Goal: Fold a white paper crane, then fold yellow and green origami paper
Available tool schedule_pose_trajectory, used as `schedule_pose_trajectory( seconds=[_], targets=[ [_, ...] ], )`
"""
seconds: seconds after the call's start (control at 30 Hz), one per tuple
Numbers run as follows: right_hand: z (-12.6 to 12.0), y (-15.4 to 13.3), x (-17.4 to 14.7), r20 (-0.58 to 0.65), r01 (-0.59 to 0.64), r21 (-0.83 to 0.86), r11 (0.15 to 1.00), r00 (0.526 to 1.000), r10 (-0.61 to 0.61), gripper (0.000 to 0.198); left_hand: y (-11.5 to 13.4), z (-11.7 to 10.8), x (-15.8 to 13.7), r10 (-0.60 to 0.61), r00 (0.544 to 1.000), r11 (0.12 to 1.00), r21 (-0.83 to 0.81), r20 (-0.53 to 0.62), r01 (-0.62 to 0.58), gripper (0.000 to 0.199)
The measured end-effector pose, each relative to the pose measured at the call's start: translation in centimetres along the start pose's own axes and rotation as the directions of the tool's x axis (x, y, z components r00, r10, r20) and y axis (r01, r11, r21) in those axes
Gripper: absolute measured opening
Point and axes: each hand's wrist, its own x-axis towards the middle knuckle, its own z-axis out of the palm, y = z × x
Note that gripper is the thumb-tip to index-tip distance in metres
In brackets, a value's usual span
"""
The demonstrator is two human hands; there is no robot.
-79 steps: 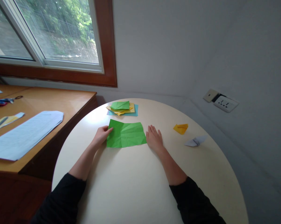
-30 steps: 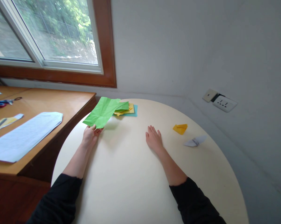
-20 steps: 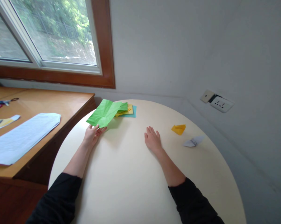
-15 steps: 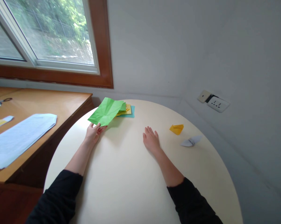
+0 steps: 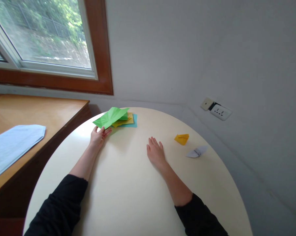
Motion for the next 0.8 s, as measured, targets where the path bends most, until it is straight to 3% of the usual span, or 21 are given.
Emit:
schedule_pose_trajectory(
  seconds=[0.4,0.8],
  targets=[
    [-0.08,-0.03,-0.02,0.010,0.000,0.019,1.000,1.000,0.000,0.047,0.07,0.20,0.00,0.000,1.000,0.996,0.090,0.007,-0.001,0.022],
    [0.27,0.10,0.08,-0.010,0.007,0.019,1.000,1.000,-0.007,0.048,-0.09,0.08,0.08,0.054,0.994,0.983,0.180,-0.095,-0.036,0.044]
  ],
)
